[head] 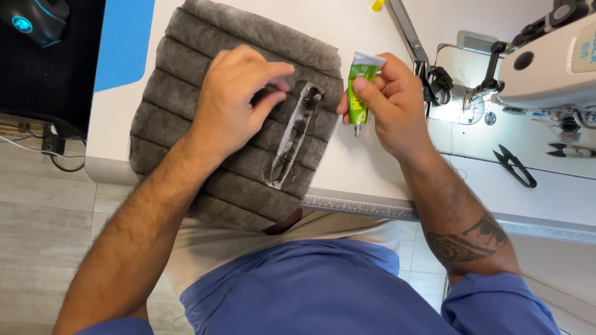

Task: Applying adhesive from a tube to a padded fabric panel and pressing the edges together to bond them.

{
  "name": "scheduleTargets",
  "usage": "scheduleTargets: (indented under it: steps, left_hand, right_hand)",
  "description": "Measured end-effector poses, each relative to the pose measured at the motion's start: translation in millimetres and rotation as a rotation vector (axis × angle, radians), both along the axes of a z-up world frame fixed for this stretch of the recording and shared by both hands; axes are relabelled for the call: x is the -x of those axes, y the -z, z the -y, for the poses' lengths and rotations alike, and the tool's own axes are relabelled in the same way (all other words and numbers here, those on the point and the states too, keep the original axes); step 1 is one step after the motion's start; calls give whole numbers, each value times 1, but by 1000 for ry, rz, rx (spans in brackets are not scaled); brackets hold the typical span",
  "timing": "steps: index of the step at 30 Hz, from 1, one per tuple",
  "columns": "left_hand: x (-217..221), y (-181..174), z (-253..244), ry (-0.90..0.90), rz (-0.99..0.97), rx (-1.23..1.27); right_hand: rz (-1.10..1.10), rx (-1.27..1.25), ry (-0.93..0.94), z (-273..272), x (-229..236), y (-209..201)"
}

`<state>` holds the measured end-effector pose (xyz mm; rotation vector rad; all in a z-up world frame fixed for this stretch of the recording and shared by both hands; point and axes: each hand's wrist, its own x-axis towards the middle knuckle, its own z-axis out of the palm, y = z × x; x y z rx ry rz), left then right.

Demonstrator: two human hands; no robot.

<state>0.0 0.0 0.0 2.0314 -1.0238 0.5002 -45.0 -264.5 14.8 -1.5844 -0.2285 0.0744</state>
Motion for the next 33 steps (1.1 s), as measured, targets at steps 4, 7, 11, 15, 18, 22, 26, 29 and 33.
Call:
scheduleTargets:
  steps: [4, 7, 11, 15, 18, 22, 26, 29, 33]
  left_hand:
    - [-10, -2, 12, 21, 115, -91]
    - [-12, 13, 20, 6, 69, -168]
    - [-12, 20, 24, -36, 48, -357]
    - [-12, 20, 27, -169, 105, -555]
    - [-11, 7, 35, -187, 36, -692]
    - [-7, -12, 37, -207, -24, -699]
    - [-5, -25, 29, -172, -253, -597]
    - [2, -28, 16, -176, -156, -400]
    - [14, -34, 1, -111, -48, -17]
  right_hand:
    - [-25, 30, 62, 0, -3, -1]
    - [-38, 22, 78, 2, 0, -1]
    - [-40, 43, 87, 3, 1, -4]
    - [-25, 96, 110, 3, 1, -3]
    - [-46, 94, 132, 4, 0, -2]
    - [-41, 67, 137, 8, 0, 0]
    - [-68, 24, 172, 9, 0, 1]
    - [-97, -2, 186, 8, 0, 2]
    - [-134, -57, 233, 13, -1, 4]
